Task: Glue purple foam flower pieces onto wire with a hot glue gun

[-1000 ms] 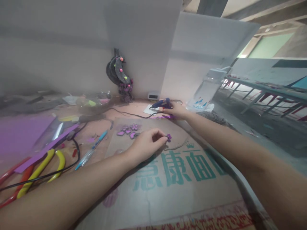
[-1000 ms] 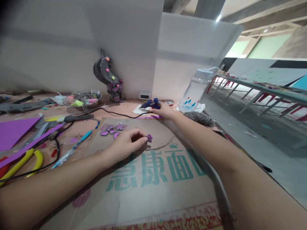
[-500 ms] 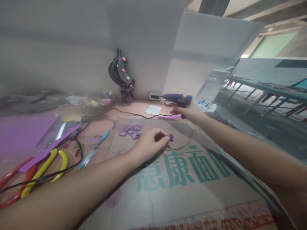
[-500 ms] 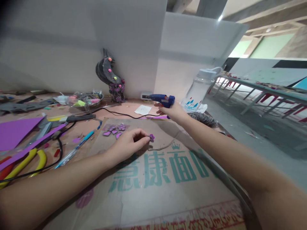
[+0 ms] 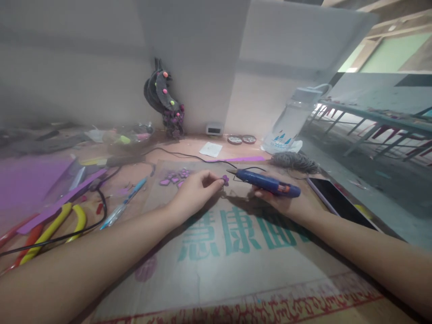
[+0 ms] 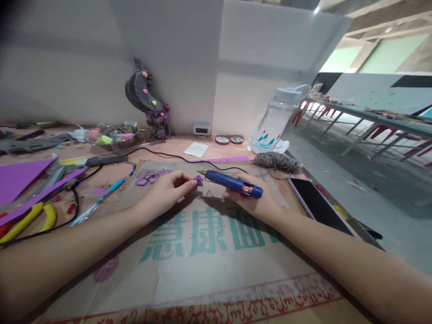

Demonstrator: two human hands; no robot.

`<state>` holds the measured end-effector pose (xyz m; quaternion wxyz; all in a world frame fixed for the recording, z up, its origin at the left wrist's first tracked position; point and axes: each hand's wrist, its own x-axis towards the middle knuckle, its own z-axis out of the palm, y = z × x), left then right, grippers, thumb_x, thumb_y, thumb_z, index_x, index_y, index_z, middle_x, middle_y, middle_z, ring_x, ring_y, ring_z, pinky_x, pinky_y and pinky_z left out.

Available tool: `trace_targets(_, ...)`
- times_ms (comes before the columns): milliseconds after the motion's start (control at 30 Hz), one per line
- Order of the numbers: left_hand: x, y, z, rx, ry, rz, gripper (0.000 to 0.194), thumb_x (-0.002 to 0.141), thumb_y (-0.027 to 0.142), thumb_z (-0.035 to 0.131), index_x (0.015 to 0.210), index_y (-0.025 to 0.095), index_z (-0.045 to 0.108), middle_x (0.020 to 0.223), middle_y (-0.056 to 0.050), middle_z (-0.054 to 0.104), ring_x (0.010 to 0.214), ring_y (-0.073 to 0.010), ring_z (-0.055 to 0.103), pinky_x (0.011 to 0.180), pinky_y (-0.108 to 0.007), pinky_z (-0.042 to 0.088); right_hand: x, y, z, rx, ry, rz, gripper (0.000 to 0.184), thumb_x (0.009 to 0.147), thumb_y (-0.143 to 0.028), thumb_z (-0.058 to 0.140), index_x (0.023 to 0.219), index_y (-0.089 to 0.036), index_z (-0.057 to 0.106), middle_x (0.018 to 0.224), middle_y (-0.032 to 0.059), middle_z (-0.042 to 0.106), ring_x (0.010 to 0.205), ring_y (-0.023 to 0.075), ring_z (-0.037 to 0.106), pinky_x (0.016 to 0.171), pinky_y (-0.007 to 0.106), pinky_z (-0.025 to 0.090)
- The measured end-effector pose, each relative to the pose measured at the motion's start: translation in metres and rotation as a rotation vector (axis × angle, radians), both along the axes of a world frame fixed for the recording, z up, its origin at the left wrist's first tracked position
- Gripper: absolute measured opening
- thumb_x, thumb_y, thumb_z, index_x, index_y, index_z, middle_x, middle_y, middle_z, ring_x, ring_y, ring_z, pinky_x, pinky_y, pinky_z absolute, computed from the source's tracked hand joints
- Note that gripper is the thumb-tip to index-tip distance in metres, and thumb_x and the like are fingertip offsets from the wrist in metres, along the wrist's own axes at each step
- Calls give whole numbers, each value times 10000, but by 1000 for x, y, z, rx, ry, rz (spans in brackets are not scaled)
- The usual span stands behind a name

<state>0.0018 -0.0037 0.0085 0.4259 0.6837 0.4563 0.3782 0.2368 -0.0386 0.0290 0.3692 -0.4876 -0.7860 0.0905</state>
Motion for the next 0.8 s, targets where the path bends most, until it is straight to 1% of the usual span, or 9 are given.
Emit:
trace_targets(100, 0, -2, 2, 14, 15, 0, 241, 826, 415, 588, 822, 178, 634, 703, -24, 686, 588, -142, 589, 524, -240, 412, -1, 0, 2, -55, -15, 34, 215, 814, -410, 623, 880, -210, 669, 812, 50, 718, 713, 204, 672, 642, 309, 530)
trace_targets(200, 0, -3, 3, 22, 12, 6, 235, 826, 408, 587, 814, 176, 618, 733, -26, 688, 618, -149, 602, 546, -246, 426, -4, -2, 8, -146, -69, 23, 150, 816, -343, 621, 807, -198, 660, 782, 42, 709, 680, 180, 655, 615, 286, 513)
trace_targets(267, 0, -3, 3, 32, 11, 25, 229, 831, 405, 584, 816, 177, 609, 768, -26, 690, 660, -156, 615, 581, -253, 439, -5, -3, 9, -170, -102, 5, 127, 804, -317, 634, 775, -195, 647, 740, 27, 692, 643, 164, 635, 585, 269, 491)
trace_targets(367, 0, -3, 3, 53, 21, 52, 224, 831, 405, 586, 815, 182, 608, 794, -20, 688, 715, -166, 623, 629, -261, 448, -5, -3, 8, -153, -126, -12, 124, 785, -306, 648, 741, -192, 623, 693, 11, 659, 596, 147, 598, 541, 252, 452)
trace_targets(533, -2, -4, 3, 91, 34, 56, 219, 837, 399, 579, 810, 185, 613, 795, -18, 691, 727, -169, 623, 651, -266, 441, -5, -1, 4, -81, -87, 6, 150, 780, -303, 643, 699, -202, 568, 641, 3, 617, 574, 143, 566, 510, 246, 413)
trace_targets(667, -2, -2, 1, 108, 37, 50, 211, 835, 391, 581, 818, 183, 615, 793, -19, 687, 732, -169, 620, 660, -268, 441, -6, -1, 6, -94, -144, -7, 140, 795, -303, 631, 720, -201, 570, 659, 5, 623, 562, 134, 550, 489, 244, 384)
trace_targets(800, -2, -1, 0, 137, 25, 30, 203, 837, 378, 575, 825, 180, 618, 797, -20, 681, 746, -172, 620, 679, -270, 447, -6, -1, 7, -98, -167, -19, 151, 792, -316, 632, 714, -205, 567, 642, -1, 615, 559, 138, 554, 490, 246, 390)
